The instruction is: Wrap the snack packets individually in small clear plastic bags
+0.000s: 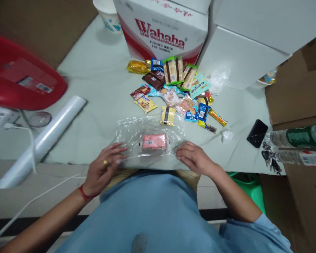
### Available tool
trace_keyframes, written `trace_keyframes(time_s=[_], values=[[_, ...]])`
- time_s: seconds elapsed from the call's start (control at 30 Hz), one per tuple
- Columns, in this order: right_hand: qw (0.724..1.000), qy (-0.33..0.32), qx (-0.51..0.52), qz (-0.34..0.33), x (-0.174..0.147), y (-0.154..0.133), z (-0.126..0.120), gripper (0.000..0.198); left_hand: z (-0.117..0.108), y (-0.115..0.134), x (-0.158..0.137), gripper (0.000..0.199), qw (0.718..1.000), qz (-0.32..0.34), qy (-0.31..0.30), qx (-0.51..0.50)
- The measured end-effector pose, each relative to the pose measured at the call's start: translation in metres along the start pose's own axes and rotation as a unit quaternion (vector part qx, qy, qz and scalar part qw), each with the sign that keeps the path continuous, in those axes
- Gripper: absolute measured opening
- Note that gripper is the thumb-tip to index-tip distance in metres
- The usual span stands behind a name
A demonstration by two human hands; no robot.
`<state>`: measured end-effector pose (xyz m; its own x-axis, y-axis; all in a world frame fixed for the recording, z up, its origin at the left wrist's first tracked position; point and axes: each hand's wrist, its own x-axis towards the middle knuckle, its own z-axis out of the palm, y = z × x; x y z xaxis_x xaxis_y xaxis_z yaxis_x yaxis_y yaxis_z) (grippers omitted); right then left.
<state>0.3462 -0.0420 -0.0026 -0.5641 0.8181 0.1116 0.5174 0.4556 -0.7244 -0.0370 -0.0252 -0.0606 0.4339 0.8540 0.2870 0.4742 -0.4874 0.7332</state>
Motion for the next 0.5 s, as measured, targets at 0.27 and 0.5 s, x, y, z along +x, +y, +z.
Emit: trace_keyframes(time_s=[0.27,0.5], values=[[0.968,0.021,0.072,0.238,0.053,0.041,-0.010,0.043,0.016,-0.026,0.040,0.027,0.974,-0.163,0.154,0.040],[0.954,0.015,-0.030,0.298,0.063,0.058,0.011,0.037,0.007,-0.017,0.034,0.018,0.941,-0.208,0.262,0.047]])
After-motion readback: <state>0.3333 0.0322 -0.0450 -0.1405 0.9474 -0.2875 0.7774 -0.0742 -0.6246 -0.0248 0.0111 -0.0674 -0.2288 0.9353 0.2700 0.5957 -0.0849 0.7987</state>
